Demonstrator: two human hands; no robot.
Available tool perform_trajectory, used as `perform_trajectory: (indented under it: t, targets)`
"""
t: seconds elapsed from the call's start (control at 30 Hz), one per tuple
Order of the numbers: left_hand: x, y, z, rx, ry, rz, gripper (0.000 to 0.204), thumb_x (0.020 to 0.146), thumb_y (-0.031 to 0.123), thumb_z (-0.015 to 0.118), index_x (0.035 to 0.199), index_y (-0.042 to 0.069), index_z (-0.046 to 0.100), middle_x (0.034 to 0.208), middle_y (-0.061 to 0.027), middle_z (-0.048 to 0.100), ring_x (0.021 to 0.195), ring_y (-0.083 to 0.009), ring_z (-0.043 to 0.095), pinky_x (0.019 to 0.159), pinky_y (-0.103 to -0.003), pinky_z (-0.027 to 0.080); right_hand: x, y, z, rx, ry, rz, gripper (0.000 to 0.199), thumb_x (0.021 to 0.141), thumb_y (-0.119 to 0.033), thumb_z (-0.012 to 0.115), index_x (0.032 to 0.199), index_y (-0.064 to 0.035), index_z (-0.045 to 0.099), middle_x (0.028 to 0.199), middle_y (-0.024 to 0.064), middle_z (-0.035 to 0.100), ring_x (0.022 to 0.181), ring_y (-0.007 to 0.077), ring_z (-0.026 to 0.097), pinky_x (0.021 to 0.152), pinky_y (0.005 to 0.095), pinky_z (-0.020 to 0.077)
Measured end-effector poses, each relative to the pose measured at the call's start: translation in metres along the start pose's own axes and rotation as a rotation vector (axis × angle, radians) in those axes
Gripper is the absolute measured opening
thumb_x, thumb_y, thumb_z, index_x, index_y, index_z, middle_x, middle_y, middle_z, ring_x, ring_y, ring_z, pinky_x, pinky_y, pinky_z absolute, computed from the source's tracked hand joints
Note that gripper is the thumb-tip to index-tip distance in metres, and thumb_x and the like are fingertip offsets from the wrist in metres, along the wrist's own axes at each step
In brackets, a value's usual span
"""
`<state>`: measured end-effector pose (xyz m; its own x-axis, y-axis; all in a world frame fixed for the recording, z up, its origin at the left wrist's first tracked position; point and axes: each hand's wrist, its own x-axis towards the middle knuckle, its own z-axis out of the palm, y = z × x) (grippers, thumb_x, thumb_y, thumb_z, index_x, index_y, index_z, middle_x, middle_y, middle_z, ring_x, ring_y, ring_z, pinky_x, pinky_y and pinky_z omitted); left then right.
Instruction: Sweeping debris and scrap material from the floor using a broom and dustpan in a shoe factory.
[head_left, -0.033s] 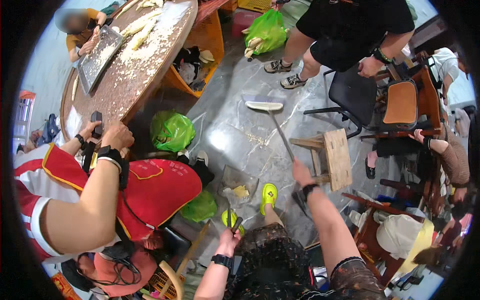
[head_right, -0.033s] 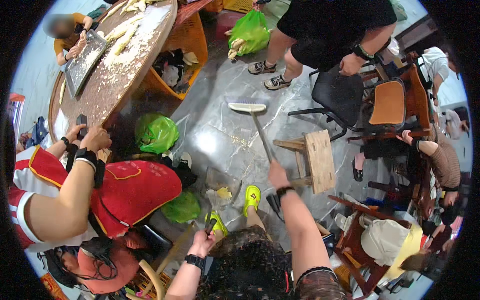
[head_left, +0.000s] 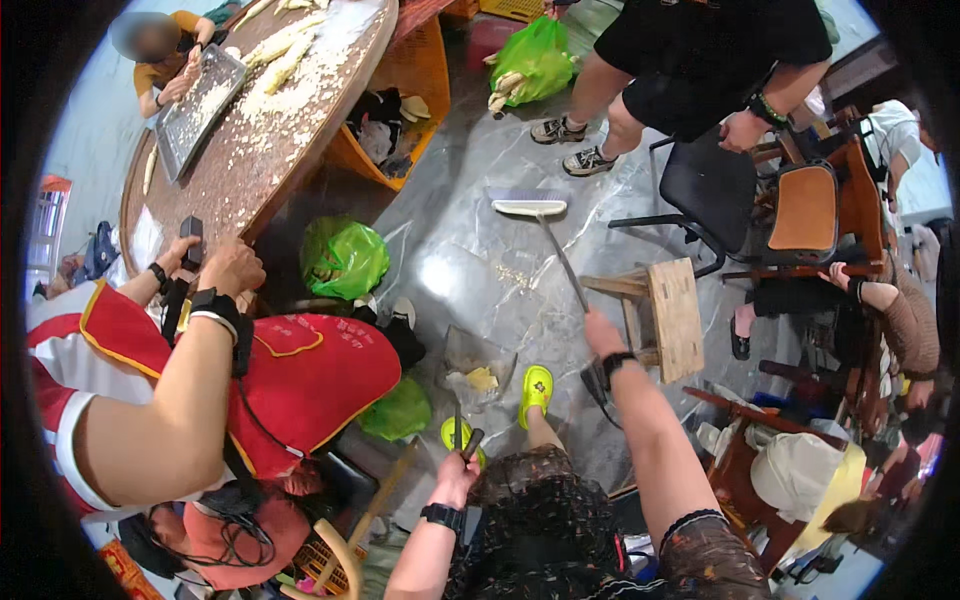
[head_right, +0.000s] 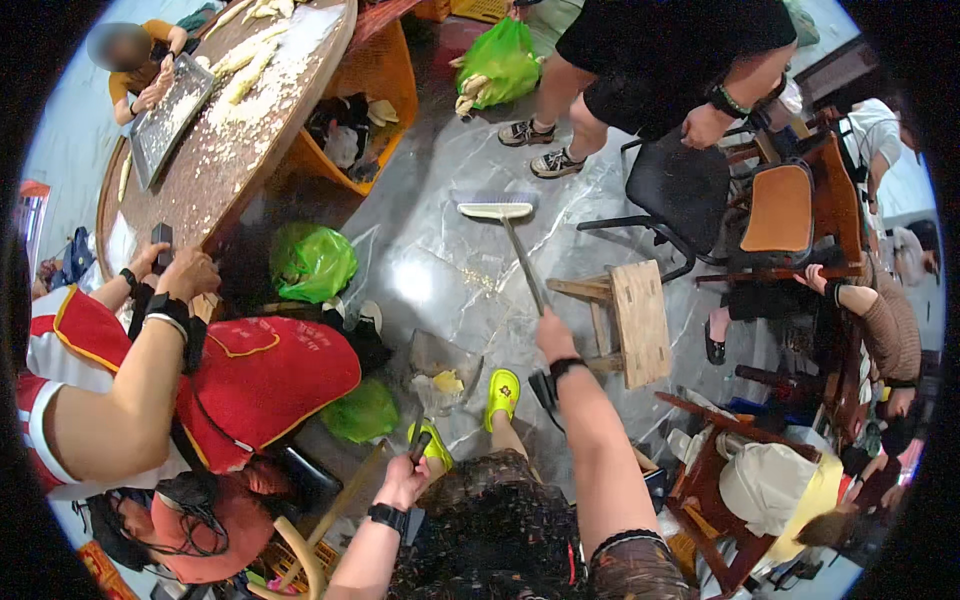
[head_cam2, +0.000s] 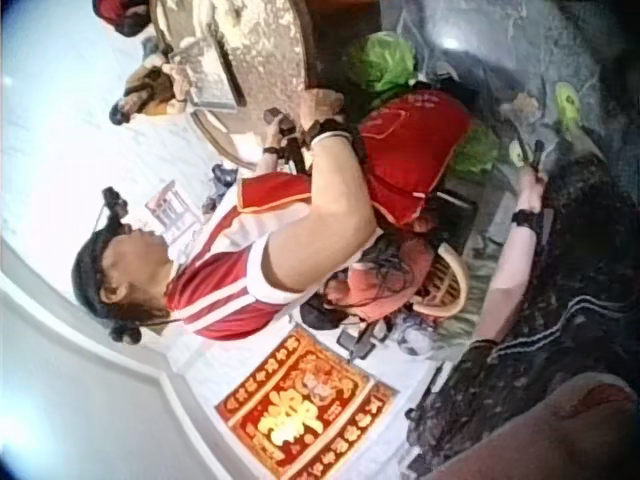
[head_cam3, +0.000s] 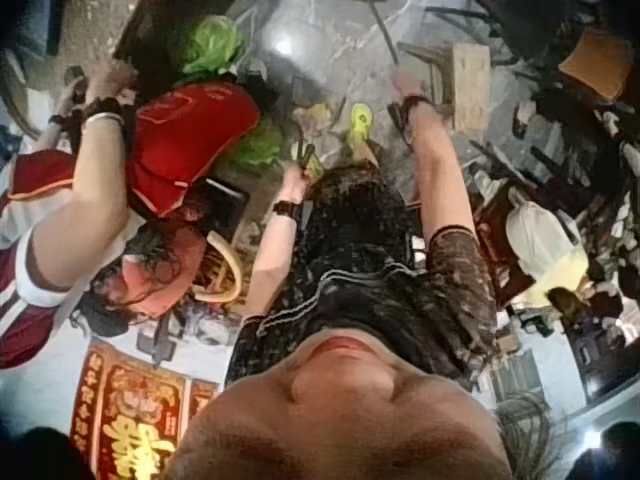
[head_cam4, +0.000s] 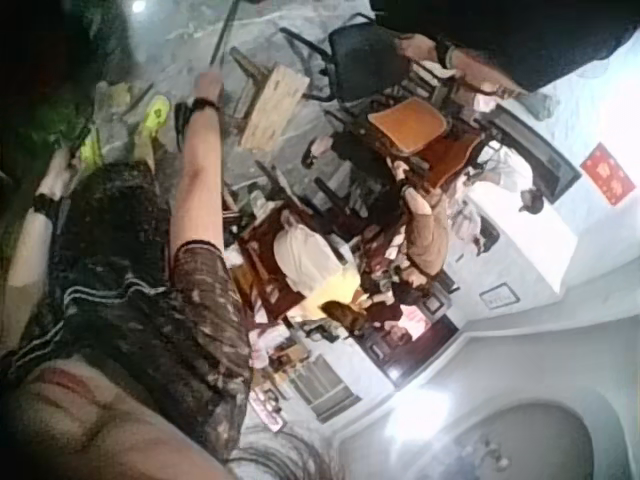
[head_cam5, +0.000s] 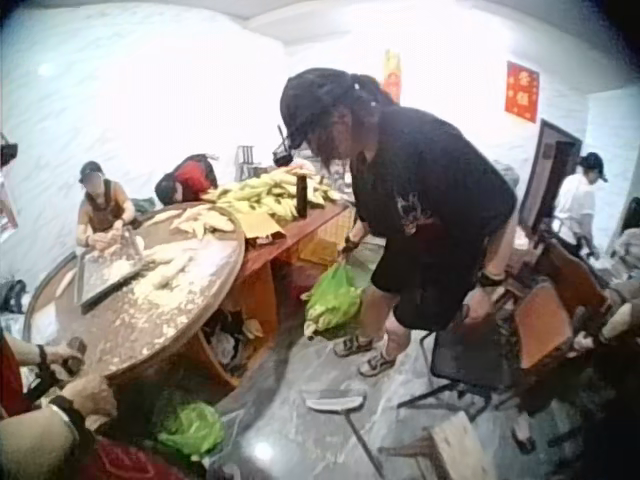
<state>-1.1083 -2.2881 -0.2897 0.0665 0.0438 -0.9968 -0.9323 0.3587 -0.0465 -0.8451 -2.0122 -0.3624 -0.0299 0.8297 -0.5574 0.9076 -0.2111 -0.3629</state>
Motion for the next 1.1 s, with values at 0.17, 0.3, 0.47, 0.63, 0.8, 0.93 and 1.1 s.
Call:
perform_trajectory:
  t: [0.17,0.3,0.47,0.63,0.8,0.93,1.1]
  targets:
    - [0.016,-0.004,0.033,-0.01,0.05,0.007,0.017,0.084,0.009,0.026,0.088,0.001,0.04,0.065,-0.0101,0.045,0.048,-0.0144,0.042,0.033,-0.02,0.032,-0.018,0.009,0.022,-0.029,0.0,0.044,0.025,0.079,-0.013,0.036,0.1,-0.0023,0.043,0.085,0.0248,0.055,0.081,0.0401,0.052,0.071,0.0482,0.0415]
    - [0.007,-0.008,0.054,0.019,0.037,0.047,0.02,0.083,0.009,0.025,0.088,0.002,0.043,0.065,-0.0096,0.045,0.048,-0.0142,0.041,0.033,-0.02,0.032,-0.101,0.036,0.01,-0.084,-0.209,0.097,0.033,0.08,-0.018,0.037,0.113,-0.0108,0.041,0.084,0.0222,0.056,0.081,0.0388,0.053,0.068,0.0467,0.0417]
    - [0.005,-0.02,0.072,0.001,0.072,0.027,0.019,0.082,0.008,0.025,0.089,0.002,0.042,0.067,-0.0103,0.045,0.048,-0.0147,0.041,0.034,-0.02,0.031,-0.136,0.041,-0.048,0.466,-0.282,0.346,0.036,0.082,-0.016,0.042,0.117,-0.0078,0.044,0.106,0.0208,0.051,0.09,0.0344,0.053,0.079,0.0367,0.0408]
    - [0.009,-0.024,0.085,0.008,0.106,0.001,0.019,0.081,0.007,0.025,0.09,0.002,0.042,0.069,-0.0111,0.046,0.048,-0.0151,0.04,0.034,-0.021,0.03,-0.062,0.054,-0.057,0.124,0.12,0.006,0.033,0.083,-0.018,0.039,0.112,-0.0058,0.047,0.1,0.0206,0.053,0.091,0.035,0.051,0.078,0.0408,0.0407]
    - [0.045,-0.015,0.116,0.031,0.087,-0.021,0.019,0.08,0.006,0.026,0.091,0.002,0.041,0.071,-0.0118,0.046,0.047,-0.0156,0.039,0.035,-0.022,0.029,-0.002,0.059,-0.027,-0.046,0.013,0.226,0.036,0.082,-0.016,0.034,0.117,-0.0073,0.04,0.091,0.0236,0.055,0.087,0.0394,0.052,0.074,0.0451,0.042]
    - [0.053,-0.013,0.082,0.008,0.154,-0.045,0.02,0.079,0.005,0.026,0.092,0.003,0.041,0.073,-0.0125,0.047,0.047,-0.0159,0.039,0.035,-0.022,0.028,-0.11,0.018,0.027,-0.148,-0.155,0.235,0.05,0.078,-0.012,0.036,0.127,-0.0092,0.025,0.087,0.0244,0.056,0.084,0.0378,0.054,0.072,0.0443,0.0434]
    - [0.103,-0.011,0.072,0.104,0.041,0.008,0.018,0.079,0.006,0.026,0.089,0.003,0.041,0.071,-0.0124,0.047,0.048,-0.0162,0.04,0.034,-0.023,0.028,-0.244,0.022,0.063,-0.163,-0.368,0.226,0.056,0.078,-0.013,0.037,0.13,-0.0083,0.017,0.085,0.0247,0.056,0.078,0.0379,0.056,0.07,0.0444,0.0439]
